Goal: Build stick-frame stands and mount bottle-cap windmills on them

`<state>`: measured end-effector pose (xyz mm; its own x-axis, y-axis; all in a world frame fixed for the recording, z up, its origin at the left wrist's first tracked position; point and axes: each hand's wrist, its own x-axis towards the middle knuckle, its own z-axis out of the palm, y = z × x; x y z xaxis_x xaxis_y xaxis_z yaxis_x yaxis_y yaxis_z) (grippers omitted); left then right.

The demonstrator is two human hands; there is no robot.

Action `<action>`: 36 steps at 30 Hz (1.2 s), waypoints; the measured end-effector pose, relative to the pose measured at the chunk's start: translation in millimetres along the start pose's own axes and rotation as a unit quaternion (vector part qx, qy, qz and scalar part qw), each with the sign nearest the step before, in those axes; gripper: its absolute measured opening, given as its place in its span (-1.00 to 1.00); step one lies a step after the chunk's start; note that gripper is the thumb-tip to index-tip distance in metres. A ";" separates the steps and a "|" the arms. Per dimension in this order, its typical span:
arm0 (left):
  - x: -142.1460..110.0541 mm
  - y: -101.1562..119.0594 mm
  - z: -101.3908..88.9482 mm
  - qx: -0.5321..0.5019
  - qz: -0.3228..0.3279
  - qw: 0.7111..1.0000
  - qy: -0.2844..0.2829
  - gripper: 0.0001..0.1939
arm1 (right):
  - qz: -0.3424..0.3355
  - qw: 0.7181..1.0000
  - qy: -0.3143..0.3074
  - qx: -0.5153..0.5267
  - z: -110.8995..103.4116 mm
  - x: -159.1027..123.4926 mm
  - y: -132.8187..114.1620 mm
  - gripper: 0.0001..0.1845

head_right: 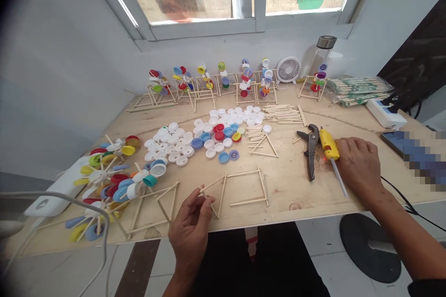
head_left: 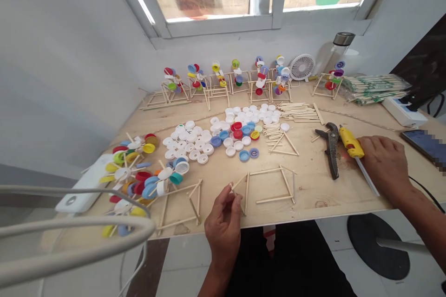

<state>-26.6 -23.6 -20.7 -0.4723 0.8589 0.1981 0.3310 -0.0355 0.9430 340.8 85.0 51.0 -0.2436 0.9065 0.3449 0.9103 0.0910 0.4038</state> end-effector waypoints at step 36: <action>0.5 11.7 4.6 -0.032 0.010 0.999 0.006 -0.65 | 0.053 0.857 -0.131 0.496 -70.1 -36.5 -154.3 -0.68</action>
<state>-19.2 -21.3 -10.9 -0.4768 0.8513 0.2192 0.2869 -0.0850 0.9542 185.8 9.1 35.6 -0.1764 0.9810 0.0806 0.7908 0.1900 -0.5819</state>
